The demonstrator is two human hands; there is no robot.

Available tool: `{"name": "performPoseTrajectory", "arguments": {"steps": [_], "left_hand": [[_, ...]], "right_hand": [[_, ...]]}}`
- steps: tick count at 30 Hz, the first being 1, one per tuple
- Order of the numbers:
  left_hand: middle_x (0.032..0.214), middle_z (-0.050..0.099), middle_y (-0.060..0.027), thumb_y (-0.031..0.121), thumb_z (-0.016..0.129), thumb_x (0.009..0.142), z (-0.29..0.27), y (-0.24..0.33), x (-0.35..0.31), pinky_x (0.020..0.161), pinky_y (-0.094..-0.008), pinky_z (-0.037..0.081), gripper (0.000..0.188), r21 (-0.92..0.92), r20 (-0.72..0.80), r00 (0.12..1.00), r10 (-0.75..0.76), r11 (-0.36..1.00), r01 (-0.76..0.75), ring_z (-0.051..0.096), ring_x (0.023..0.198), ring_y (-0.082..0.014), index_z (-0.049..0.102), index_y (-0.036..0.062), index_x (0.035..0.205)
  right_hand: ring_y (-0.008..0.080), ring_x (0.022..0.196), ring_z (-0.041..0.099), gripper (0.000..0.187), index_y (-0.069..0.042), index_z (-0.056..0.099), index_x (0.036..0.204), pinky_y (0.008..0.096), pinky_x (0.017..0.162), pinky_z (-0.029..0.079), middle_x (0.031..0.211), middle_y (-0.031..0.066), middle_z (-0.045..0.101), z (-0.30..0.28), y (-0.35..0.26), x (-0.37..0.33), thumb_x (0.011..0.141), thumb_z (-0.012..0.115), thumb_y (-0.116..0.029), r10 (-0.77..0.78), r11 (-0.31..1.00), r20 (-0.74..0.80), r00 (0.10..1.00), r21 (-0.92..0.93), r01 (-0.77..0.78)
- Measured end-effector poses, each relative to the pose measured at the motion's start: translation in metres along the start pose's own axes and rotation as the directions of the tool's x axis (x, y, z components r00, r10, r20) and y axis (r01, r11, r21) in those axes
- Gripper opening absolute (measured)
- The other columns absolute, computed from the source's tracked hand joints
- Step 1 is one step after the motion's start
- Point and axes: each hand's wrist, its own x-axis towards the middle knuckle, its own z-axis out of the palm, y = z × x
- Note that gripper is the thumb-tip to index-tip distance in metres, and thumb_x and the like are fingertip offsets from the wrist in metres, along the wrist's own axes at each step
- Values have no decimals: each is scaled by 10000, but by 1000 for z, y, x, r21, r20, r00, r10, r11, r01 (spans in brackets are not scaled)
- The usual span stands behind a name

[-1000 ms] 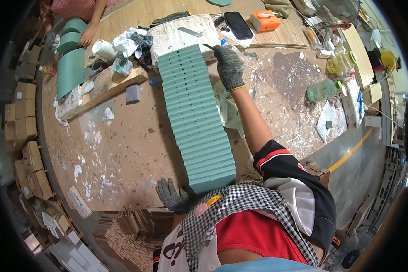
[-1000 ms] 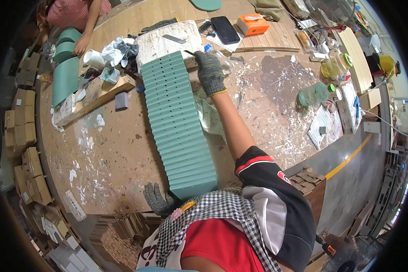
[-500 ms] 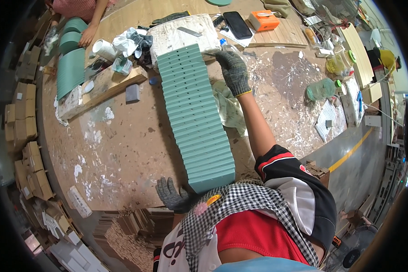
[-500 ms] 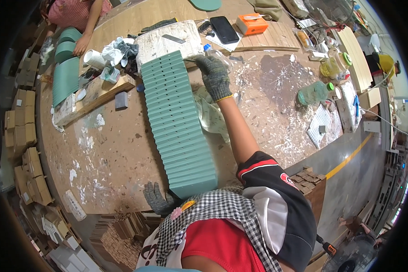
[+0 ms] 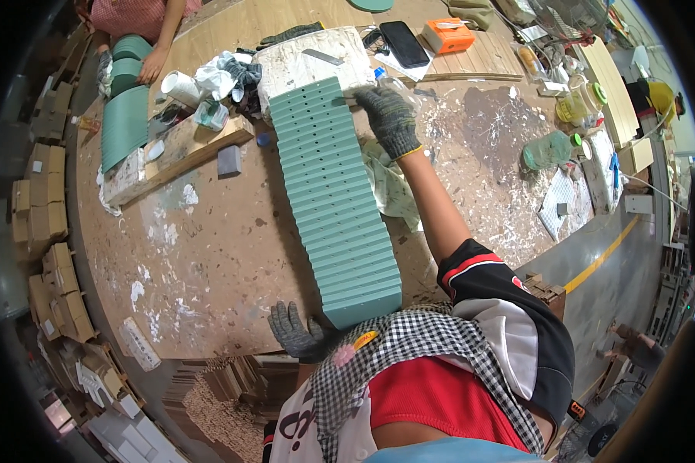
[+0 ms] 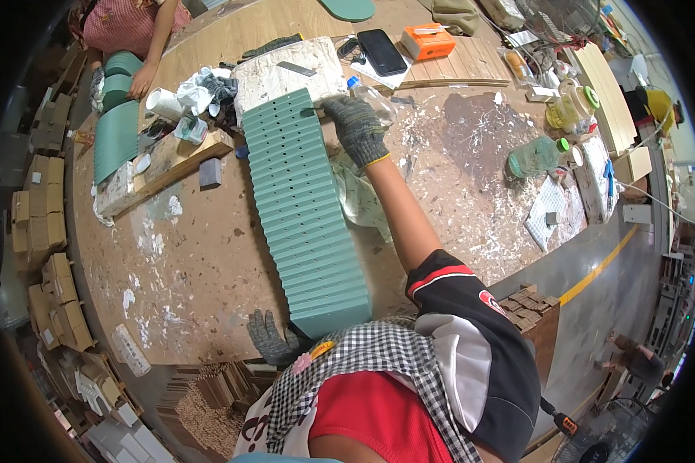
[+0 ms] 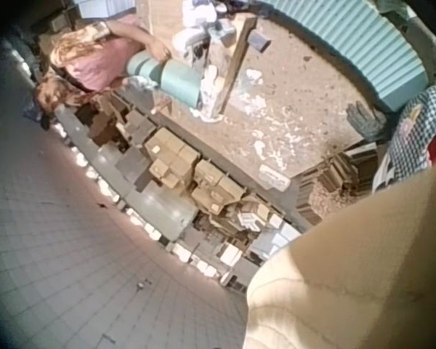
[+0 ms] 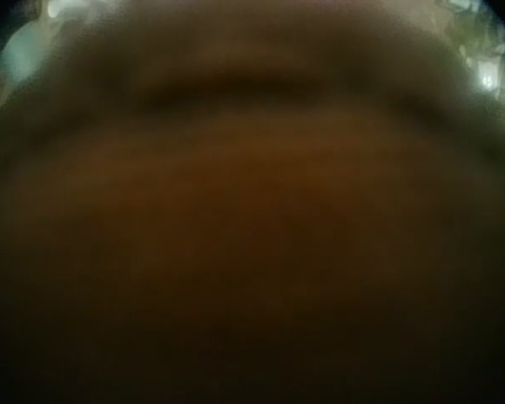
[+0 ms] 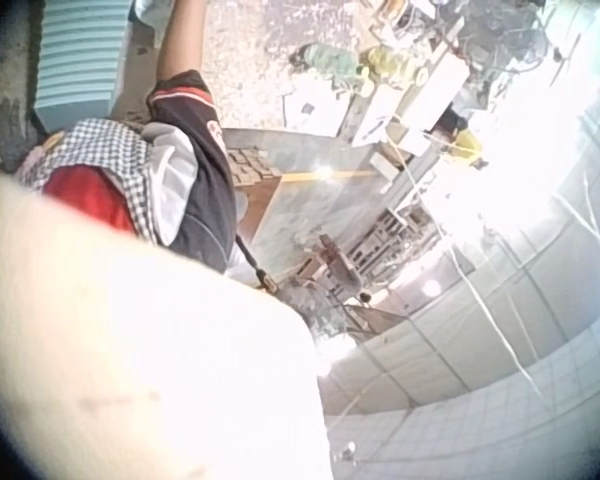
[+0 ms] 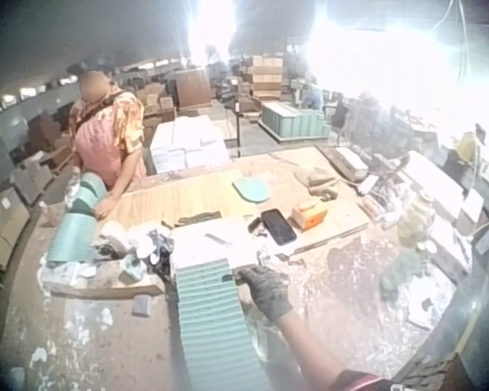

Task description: The person processes a stack of green foam panels by sanding the edges with a sanding block, scraping along the grooves with a tool, and wiping down the stack with a cloth.

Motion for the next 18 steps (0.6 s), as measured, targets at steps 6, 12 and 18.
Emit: {"name": "performPoseTrajectory", "arguments": {"steps": [6, 12, 18], "left_hand": [[1376, 592, -239, 338, 501, 985, 0, 0, 0, 1131, -591, 387, 463, 3, -7, 1000, -8, 1000, 8, 550, 1298, -448, 647, 10, 1278], [1371, 595, -241, 348, 492, 997, 2, -2, 1, 1125, -594, 393, 458, 8, 2, 1000, 5, 1000, -5, 558, 1287, -448, 650, 11, 1263], [1354, 606, -236, 356, 485, 1003, -2, 0, 3, 1121, -598, 395, 462, -8, -20, 1000, 5, 1000, -5, 565, 1277, -447, 652, 9, 1258]], "right_hand": [[335, 933, 680, 254, -135, 728, 1121, 438, 804, 541, 983, 128, 716, 3, 10, 1, 904, 623, -57, 87, 981, -15, 996, -172, -88], [338, 983, 685, 265, -112, 724, 1138, 408, 849, 549, 1055, 148, 720, 6, 24, -1, 903, 629, -35, 210, 971, -151, 966, -86, -224], [327, 951, 696, 245, -104, 735, 1128, 401, 829, 557, 1026, 152, 725, 16, 30, -3, 912, 637, -45, 54, 997, -116, 992, -48, -60]]}}
